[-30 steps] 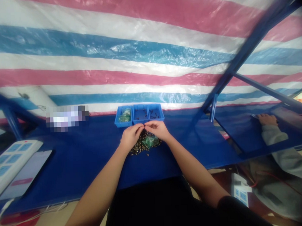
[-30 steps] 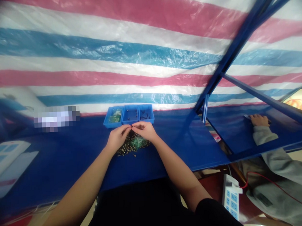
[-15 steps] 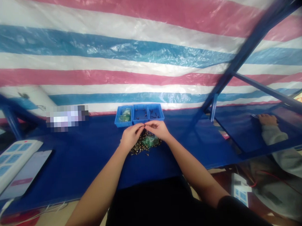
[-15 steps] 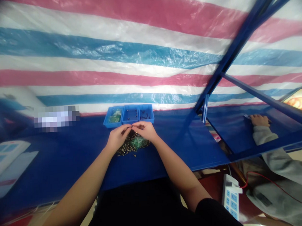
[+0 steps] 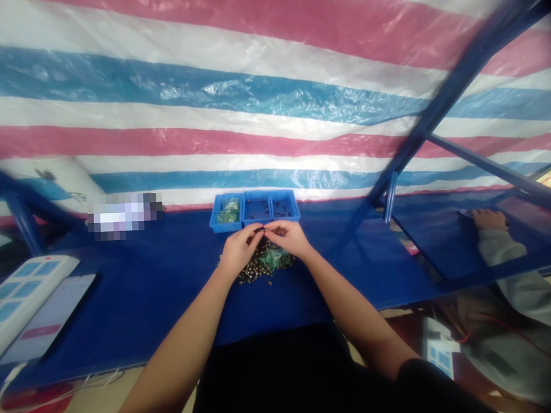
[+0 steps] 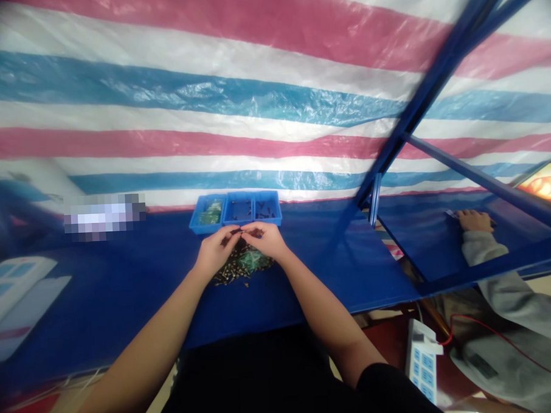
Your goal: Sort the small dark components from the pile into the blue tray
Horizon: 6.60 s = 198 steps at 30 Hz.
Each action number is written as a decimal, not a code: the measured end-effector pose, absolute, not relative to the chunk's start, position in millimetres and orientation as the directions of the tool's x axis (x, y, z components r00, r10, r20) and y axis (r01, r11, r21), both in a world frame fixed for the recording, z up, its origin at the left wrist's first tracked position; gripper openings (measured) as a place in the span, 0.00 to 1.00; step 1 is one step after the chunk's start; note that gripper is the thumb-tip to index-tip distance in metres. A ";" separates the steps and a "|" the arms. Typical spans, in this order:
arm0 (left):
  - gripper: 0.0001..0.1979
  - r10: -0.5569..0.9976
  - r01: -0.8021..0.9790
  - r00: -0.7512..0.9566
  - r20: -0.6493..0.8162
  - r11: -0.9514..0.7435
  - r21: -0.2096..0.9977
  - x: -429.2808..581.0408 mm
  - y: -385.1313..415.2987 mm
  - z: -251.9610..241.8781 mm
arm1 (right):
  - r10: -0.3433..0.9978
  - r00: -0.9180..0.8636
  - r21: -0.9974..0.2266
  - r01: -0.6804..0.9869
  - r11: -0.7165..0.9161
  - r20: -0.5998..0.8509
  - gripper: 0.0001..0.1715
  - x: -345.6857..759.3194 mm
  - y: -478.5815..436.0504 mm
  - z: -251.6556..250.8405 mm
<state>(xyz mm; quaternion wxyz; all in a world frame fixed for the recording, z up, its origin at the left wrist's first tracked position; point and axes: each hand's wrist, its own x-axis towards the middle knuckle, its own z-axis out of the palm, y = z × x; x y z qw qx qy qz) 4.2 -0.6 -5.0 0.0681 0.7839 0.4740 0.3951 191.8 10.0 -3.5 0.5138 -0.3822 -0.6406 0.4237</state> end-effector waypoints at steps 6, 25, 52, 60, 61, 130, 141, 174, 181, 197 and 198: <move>0.12 0.779 0.670 0.260 0.571 -0.571 0.474 4.4 -0.6 -2.9 | 0.927 -0.188 -0.940 0.050 0.338 0.324 0.18 190.9 9.8 -3.8; 0.14 0.811 0.703 0.213 0.544 -0.514 0.491 0.9 -1.9 -0.4 | 0.982 -0.141 -0.960 -0.265 0.086 0.127 0.36 180.2 28.9 -9.7; 0.14 0.824 0.705 0.241 0.513 -0.512 0.491 3.7 -2.3 1.2 | 0.891 -0.362 -0.770 0.472 0.430 0.275 0.11 211.2 26.0 -10.1; 0.15 0.812 0.640 0.279 0.513 -0.555 0.530 4.8 -0.9 -1.8 | 0.929 -0.320 -0.982 -0.067 0.174 0.186 0.06 200.7 20.7 -0.9; 0.15 0.810 0.632 0.283 0.514 -0.560 0.535 5.0 -1.1 -1.7 | 0.930 -0.317 -0.982 -0.102 0.160 0.185 0.05 199.9 20.0 0.3; 0.15 0.840 0.629 0.249 0.482 -0.519 0.579 2.6 -1.5 0.9 | 0.921 -0.191 -0.932 0.056 0.357 0.341 0.16 196.2 17.1 -6.7; 0.15 0.847 0.640 0.245 0.472 -0.507 0.578 3.7 -1.5 0.0 | 0.917 -0.200 -0.927 0.085 0.367 0.345 0.15 197.4 18.2 -8.9; 0.13 0.828 0.627 0.272 0.490 -0.539 0.563 4.8 -3.0 3.7 | 0.926 -0.215 -0.936 0.097 0.337 0.311 0.16 196.7 15.0 -5.6; 0.15 0.847 0.647 0.240 0.474 -0.504 0.573 4.9 -1.7 1.9 | 0.927 -0.206 -0.935 0.104 0.338 0.312 0.16 197.4 16.1 -5.9; 0.15 0.838 0.641 0.239 0.490 -0.515 0.569 4.3 -2.1 0.8 | 0.933 -0.208 -0.941 0.104 0.321 0.294 0.18 197.9 17.4 -8.4; 0.15 0.838 0.643 0.242 0.490 -0.516 0.565 4.2 -2.4 1.2 | 0.931 -0.209 -0.939 0.109 0.326 0.299 0.18 197.7 17.4 -8.3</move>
